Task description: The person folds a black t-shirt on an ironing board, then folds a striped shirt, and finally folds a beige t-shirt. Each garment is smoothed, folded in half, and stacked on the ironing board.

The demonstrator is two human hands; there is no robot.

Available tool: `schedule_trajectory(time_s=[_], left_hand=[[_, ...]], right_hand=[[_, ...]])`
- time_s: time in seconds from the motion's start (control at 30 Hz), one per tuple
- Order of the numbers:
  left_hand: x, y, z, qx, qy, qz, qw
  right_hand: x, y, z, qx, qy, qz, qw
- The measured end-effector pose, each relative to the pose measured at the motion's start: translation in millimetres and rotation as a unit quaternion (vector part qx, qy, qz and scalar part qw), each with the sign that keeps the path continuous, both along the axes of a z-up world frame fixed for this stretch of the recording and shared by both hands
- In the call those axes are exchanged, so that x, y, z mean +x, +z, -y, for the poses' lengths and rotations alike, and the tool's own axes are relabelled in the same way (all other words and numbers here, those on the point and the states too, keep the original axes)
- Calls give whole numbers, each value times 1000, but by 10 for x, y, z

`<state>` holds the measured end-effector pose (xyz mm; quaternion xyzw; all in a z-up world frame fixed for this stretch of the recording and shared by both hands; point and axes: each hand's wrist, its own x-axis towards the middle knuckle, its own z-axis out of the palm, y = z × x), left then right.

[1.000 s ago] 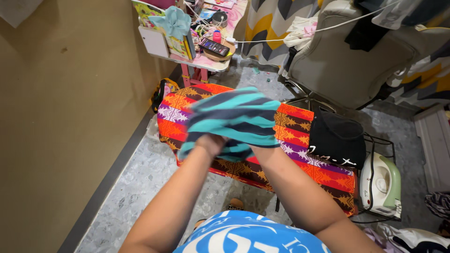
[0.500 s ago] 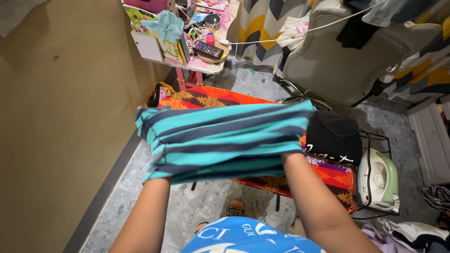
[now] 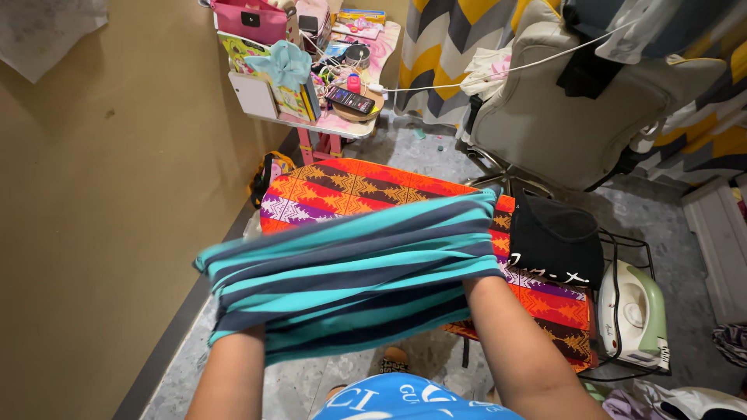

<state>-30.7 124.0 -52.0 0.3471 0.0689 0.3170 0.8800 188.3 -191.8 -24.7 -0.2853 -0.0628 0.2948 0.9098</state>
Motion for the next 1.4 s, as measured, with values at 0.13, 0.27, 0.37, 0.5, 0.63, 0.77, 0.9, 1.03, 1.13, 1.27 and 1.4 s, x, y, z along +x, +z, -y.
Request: schedule_trajectory(time_s=[0.13, 0.27, 0.37, 0.5, 0.63, 0.77, 0.9, 1.03, 1.13, 1.27, 1.4], left_hand=[[-156, -20, -126, 2, 56, 26, 998], [-202, -52, -242, 11, 71, 32, 997], [-81, -44, -371, 125, -48, -69, 989], [66, 13, -545, 279, -158, -225, 920], [305, 87, -518, 350, -181, -320, 862], [489, 123, -436, 201, -266, -287, 898], [673, 140, -583, -13, -235, -201, 951], [712, 179, -757, -98, -137, -87, 982], [630, 288, -868, -106, -82, -150, 980], [487, 455, -926, 5, -148, -203, 968], [328, 621, -1158, 160, -260, -269, 914]], right_hand=[[-45, 30, 11, -17, 39, 5, 999], [-74, 91, -23, -88, 127, 33, 987], [-51, 129, -108, -189, 220, 83, 953], [8, 156, -76, -322, 337, 156, 871], [252, 261, 152, -325, 337, 149, 871], [518, 320, 218, -2, 277, -11, 961], [599, 307, 335, -281, 284, 5, 917], [812, 478, 744, -169, 321, 164, 917], [1054, 600, 1043, -118, 169, 194, 959], [1346, 658, 1283, -219, 40, 175, 959], [1572, 684, 1529, -152, 69, 194, 967]])
